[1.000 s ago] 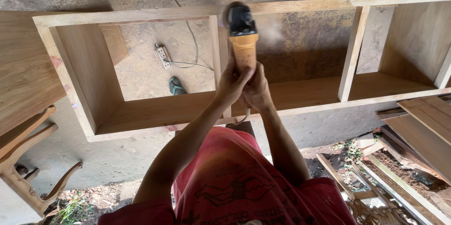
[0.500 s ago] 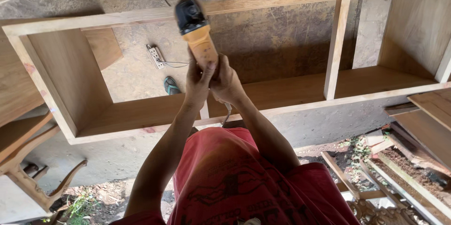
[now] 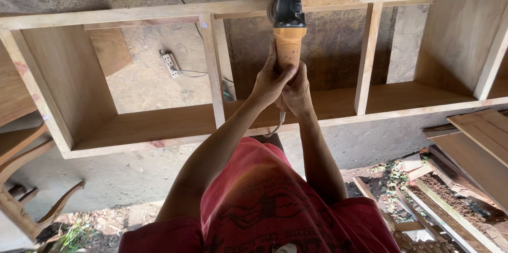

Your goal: The person uses an electric sander to smooth the surfaces of a wooden shelf unit. They move the sander along the top edges, sides, and interior frames of the structure, adjusting their position to reach different sections.

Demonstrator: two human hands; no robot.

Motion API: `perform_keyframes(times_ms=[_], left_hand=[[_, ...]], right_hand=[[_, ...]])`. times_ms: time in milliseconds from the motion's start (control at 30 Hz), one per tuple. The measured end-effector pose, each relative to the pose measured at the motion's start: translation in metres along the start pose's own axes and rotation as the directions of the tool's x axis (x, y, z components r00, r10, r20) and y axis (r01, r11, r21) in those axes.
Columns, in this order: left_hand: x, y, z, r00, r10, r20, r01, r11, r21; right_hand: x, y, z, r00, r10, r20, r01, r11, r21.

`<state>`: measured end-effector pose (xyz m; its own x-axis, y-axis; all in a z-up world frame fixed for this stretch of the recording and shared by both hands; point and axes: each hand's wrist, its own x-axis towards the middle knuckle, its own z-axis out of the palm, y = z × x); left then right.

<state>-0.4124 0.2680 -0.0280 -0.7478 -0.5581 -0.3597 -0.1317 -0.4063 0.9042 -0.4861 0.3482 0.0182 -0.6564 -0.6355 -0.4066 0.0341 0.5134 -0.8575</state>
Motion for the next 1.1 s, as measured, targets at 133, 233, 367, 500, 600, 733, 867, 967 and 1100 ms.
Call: perform_keyframes(times_ms=[133, 233, 367, 500, 600, 733, 867, 967, 1100], left_hand=[[-0.013, 0.006, -0.03, 0.999, 0.004, -0.036, -0.005, 1.0, -0.027], [-0.033, 0.015, -0.063, 0.987, 0.038, -0.155, -0.066, 0.982, -0.178], [-0.045, 0.035, -0.094, 0.974, 0.036, -0.225, -0.086, 0.972, -0.217], [-0.046, 0.052, -0.087, 0.975, -0.059, -0.213, 0.025, 0.987, -0.157], [-0.03, 0.053, -0.056, 0.985, -0.022, -0.169, -0.016, 0.975, -0.223], [-0.015, 0.048, -0.002, 0.984, -0.093, -0.152, 0.063, 0.98, -0.186], [0.001, 0.032, 0.055, 0.993, -0.033, -0.115, 0.014, 0.988, -0.157], [0.017, 0.021, 0.091, 0.994, -0.045, -0.1, 0.039, 0.997, -0.068], [0.034, 0.008, 0.139, 0.999, -0.026, -0.043, 0.025, 0.999, -0.024]], right_hand=[[0.002, -0.016, 0.026, 0.987, -0.147, 0.068, 0.15, 0.988, -0.039], [-0.002, -0.043, 0.055, 0.968, 0.147, 0.203, -0.142, 0.989, -0.042], [-0.002, -0.064, 0.086, 0.965, -0.006, 0.264, 0.013, 1.0, -0.027], [0.002, -0.053, 0.078, 0.963, -0.153, 0.224, 0.177, 0.98, -0.092], [0.004, -0.052, 0.051, 0.981, -0.007, 0.195, 0.024, 0.996, -0.086], [0.01, -0.039, -0.005, 0.981, 0.014, 0.195, 0.0, 0.998, -0.07], [0.017, -0.008, -0.063, 0.984, -0.079, 0.162, 0.097, 0.99, -0.103], [0.024, 0.004, -0.101, 0.991, 0.031, 0.128, -0.015, 0.992, -0.128], [0.027, 0.02, -0.15, 0.998, 0.005, 0.062, 0.002, 0.994, -0.107]])
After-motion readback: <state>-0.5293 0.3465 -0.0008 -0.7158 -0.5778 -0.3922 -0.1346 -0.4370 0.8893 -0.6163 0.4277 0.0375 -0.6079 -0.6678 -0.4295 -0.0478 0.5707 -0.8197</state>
